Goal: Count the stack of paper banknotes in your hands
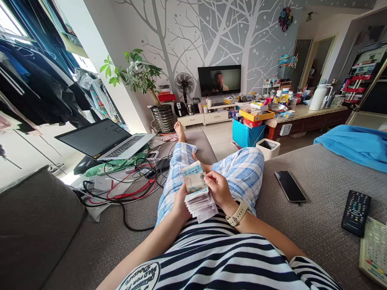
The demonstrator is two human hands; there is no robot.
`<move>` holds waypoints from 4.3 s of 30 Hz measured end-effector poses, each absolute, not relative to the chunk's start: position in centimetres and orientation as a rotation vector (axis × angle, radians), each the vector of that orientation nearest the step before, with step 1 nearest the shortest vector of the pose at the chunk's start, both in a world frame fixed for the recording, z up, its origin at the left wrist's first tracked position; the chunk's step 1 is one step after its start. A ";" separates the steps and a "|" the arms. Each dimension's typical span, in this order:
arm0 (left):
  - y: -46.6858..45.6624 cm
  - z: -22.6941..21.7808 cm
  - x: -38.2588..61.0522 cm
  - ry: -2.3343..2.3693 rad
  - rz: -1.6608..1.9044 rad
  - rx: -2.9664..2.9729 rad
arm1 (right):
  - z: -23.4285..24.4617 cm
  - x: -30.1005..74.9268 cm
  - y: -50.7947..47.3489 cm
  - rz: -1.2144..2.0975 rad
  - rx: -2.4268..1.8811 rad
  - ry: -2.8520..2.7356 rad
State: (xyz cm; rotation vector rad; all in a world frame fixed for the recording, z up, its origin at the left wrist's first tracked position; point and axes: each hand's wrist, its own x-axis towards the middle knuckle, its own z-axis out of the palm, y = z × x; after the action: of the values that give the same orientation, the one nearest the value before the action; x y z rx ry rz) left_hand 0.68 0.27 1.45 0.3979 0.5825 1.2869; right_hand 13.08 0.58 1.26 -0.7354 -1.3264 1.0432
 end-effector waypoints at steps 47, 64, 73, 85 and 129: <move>-0.6 2.5 0.8 0.716 1.329 0.357 | 0.7 13.2 1.1 0.916 -0.872 -1.380; -0.4 2.5 0.8 0.690 1.334 0.365 | 1.0 13.2 1.1 0.940 -0.839 -1.374; -0.4 2.5 0.8 0.693 1.330 0.362 | 1.2 13.2 1.0 0.932 -0.847 -1.378; -0.4 2.3 0.7 0.729 1.345 0.377 | 1.0 13.2 0.9 0.930 -0.832 -1.379; 0.1 1.2 0.4 0.649 1.265 0.412 | 1.3 13.2 0.4 0.989 -0.755 -1.360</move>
State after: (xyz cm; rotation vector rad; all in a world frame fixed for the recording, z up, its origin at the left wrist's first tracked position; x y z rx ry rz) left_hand 0.42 0.08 1.22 0.4117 0.6489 1.2654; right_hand 13.23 0.35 1.33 -0.7552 -1.3601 0.9886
